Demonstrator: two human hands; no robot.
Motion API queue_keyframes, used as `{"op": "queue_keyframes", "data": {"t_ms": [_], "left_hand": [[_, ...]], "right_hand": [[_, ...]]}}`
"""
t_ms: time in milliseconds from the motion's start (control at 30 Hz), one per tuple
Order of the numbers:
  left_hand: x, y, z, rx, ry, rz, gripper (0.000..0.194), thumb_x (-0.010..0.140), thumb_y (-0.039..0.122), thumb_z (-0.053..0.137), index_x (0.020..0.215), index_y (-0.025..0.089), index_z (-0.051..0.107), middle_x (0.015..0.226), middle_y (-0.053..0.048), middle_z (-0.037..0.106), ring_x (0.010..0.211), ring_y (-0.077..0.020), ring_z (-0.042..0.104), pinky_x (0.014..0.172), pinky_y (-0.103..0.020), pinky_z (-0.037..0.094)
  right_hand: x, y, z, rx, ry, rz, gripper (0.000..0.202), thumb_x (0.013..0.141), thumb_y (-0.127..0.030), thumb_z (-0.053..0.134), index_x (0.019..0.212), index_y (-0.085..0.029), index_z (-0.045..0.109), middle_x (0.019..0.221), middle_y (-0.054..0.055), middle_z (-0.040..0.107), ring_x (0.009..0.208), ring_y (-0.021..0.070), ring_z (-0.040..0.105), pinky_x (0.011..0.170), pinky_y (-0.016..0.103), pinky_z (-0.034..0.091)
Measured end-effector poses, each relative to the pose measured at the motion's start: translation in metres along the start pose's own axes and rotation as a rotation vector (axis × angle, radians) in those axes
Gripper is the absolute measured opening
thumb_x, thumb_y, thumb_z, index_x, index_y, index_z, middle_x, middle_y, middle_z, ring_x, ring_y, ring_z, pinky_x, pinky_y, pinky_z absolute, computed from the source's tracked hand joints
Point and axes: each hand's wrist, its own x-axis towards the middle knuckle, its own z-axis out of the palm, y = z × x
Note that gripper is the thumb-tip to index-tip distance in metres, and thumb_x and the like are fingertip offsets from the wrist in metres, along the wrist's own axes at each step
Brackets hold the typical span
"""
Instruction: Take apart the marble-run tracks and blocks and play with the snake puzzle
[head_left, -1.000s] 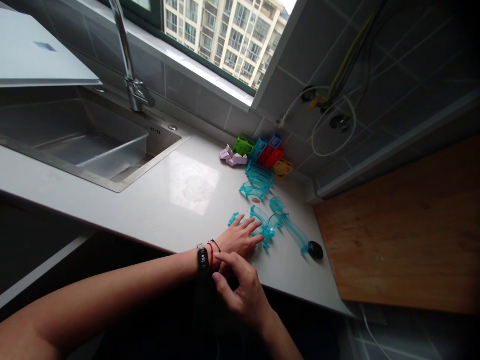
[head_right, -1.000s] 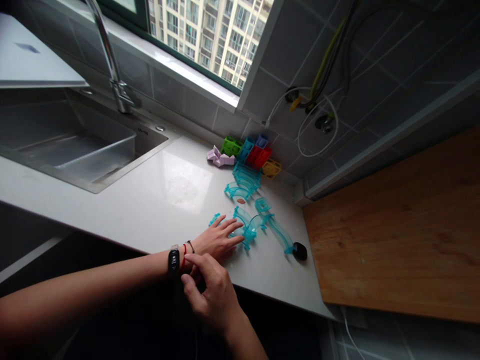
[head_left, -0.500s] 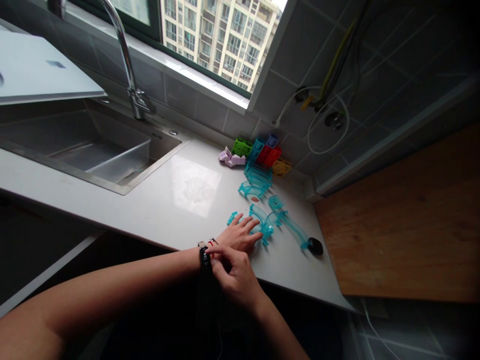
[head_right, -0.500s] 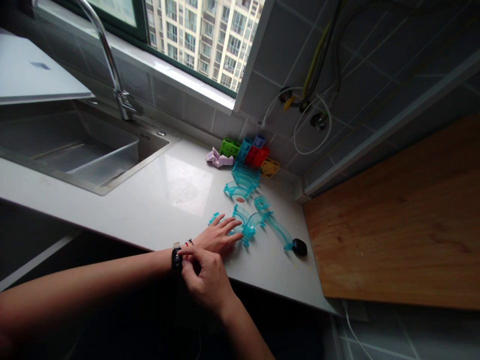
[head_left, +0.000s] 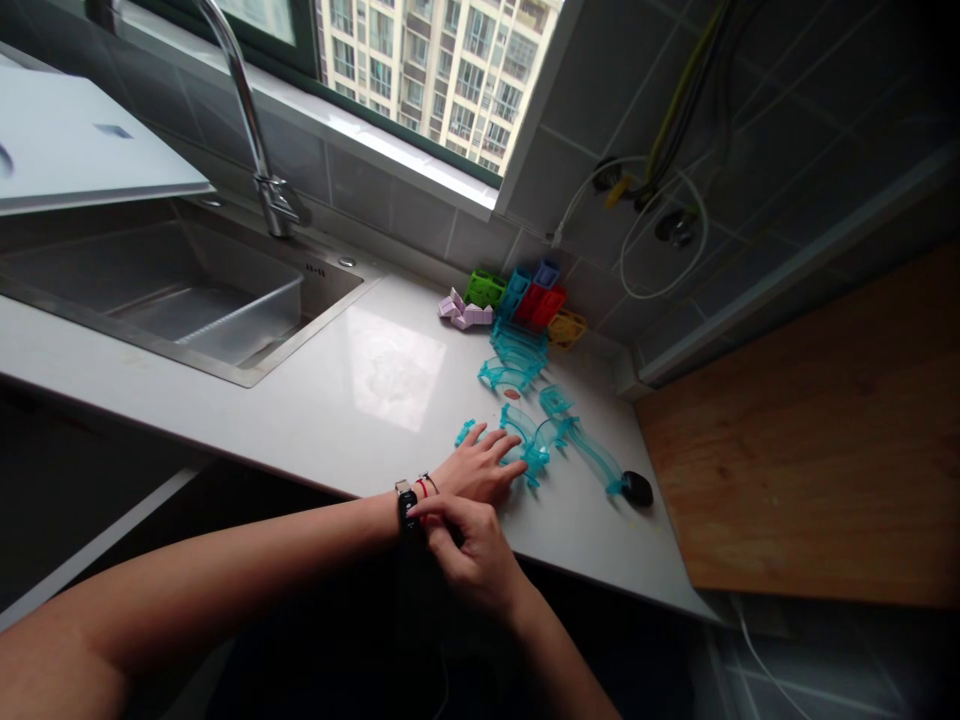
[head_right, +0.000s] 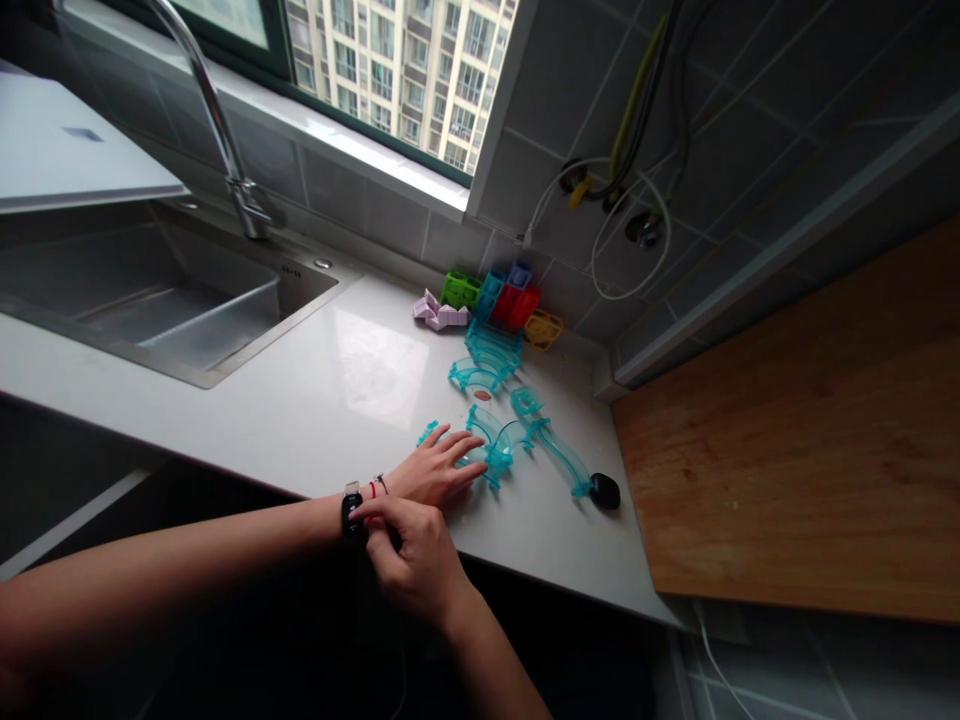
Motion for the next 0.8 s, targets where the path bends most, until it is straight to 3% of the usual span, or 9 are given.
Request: {"op": "queue_keyframes", "data": {"t_ms": [167,367,533,800], "left_hand": [[0.0,0.001,0.0,-0.009,-0.007,-0.007,0.028,0.1,0.027,0.059,0.127,0.025,0.065,0.152,-0.015,0.055,0.14,-0.0352,0.049,0.116,-0.061,0.035],[0.0,0.002,-0.002,-0.014,-0.006,-0.005,0.03,0.098,0.027,0.061,0.128,0.025,0.064,0.152,-0.015,0.054,0.139,-0.0348,0.05,0.116,-0.061,0.036],[0.001,0.002,0.001,-0.007,0.001,-0.018,0.028,0.098,0.027,0.062,0.126,0.025,0.065,0.151,-0.015,0.056,0.138,-0.0358,0.051,0.115,-0.062,0.037],[-0.001,-0.002,0.006,0.012,0.017,0.024,0.029,0.1,0.028,0.06,0.129,0.026,0.064,0.151,-0.015,0.055,0.138,-0.0344,0.051,0.115,-0.061,0.037]], "right_hand": [[0.0,0.001,0.0,-0.006,0.017,-0.005,0.041,0.094,-0.012,0.056,0.132,-0.022,0.069,0.102,0.004,0.08,0.089,0.019,0.076,0.087,0.029,0.058],[-0.004,0.008,0.0,0.017,0.006,-0.085,0.037,0.093,-0.009,0.057,0.124,-0.022,0.073,0.111,0.006,0.079,0.101,0.0208,0.076,0.095,0.031,0.057],[-0.005,0.011,0.0,0.053,0.071,-0.048,0.038,0.095,-0.013,0.057,0.13,-0.022,0.067,0.089,0.002,0.073,0.08,0.0174,0.07,0.081,0.029,0.056],[-0.021,0.022,-0.022,0.011,0.098,-0.01,0.031,0.096,-0.019,0.059,0.126,-0.022,0.068,0.082,0.0,0.067,0.071,0.0157,0.062,0.073,0.029,0.052]]}}
